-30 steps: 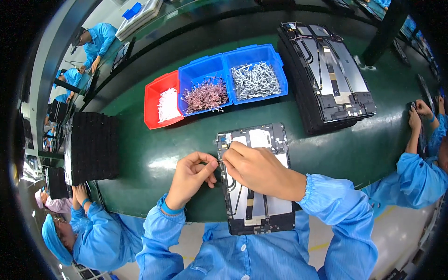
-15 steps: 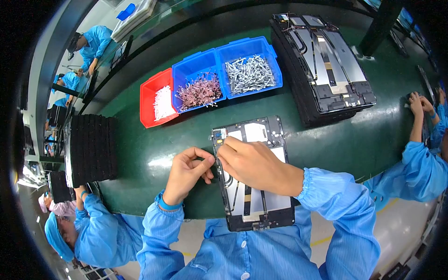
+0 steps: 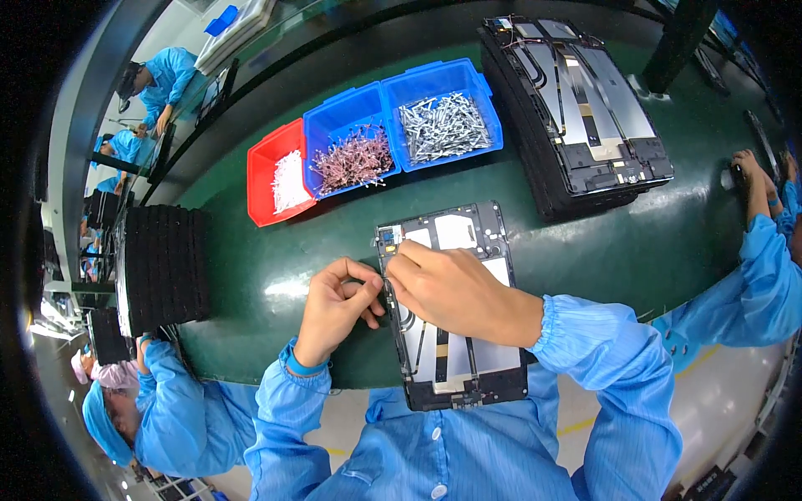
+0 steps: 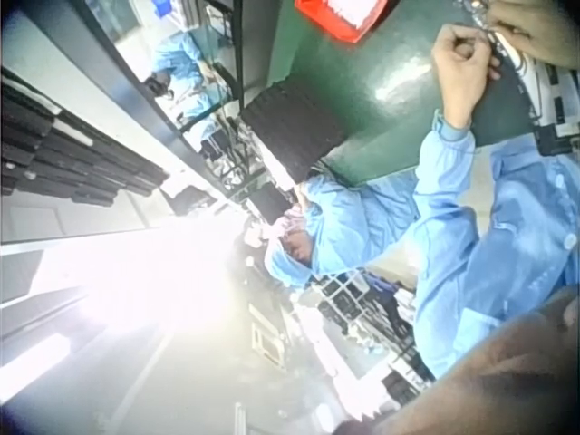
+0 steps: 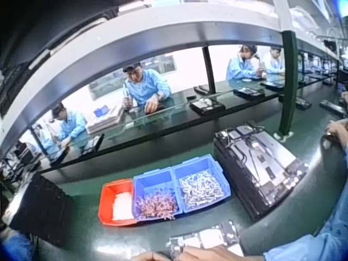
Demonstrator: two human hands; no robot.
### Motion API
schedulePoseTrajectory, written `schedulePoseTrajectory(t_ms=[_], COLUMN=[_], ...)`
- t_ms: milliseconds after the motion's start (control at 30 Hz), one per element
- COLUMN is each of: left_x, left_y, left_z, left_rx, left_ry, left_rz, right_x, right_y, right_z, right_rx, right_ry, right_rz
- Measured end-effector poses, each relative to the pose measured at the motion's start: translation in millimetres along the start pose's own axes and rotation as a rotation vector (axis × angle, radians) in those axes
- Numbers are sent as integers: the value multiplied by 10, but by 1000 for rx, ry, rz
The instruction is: The person assembles tablet devices by picking small components from bins, attaching them to the tablet frames and ribbon cables, pressing parts along the side edges, and stacking the finished units.
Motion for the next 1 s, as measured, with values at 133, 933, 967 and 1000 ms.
schedulePoseTrajectory(t_ms=[133,933,967,1000], left_x=[14,12,11,-7], left_y=[4,70,72,72], left_z=[12,119,116,121], left_rx=[-7,-128,-126,-117], left_ry=[-1,17,29,25], left_rz=[8,-8,-13,-7], right_x=[1,-41,-36,-30], right_y=[-1,-9,-13,-16], right_z=[2,6,9,11], right_rx=[-2,136,142,148], right_ry=[-1,77,71,65], right_rz=[-3,-13,-9,-5])
Point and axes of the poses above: each hand's wrist, its own y-axis towards the middle knuckle, its own x-axis out of the palm, z = x × y, the point moved 3 cm from there along y, towards the middle knuckle, and after that the axes turned 15 degrees about -y, right-handed, at the moved point
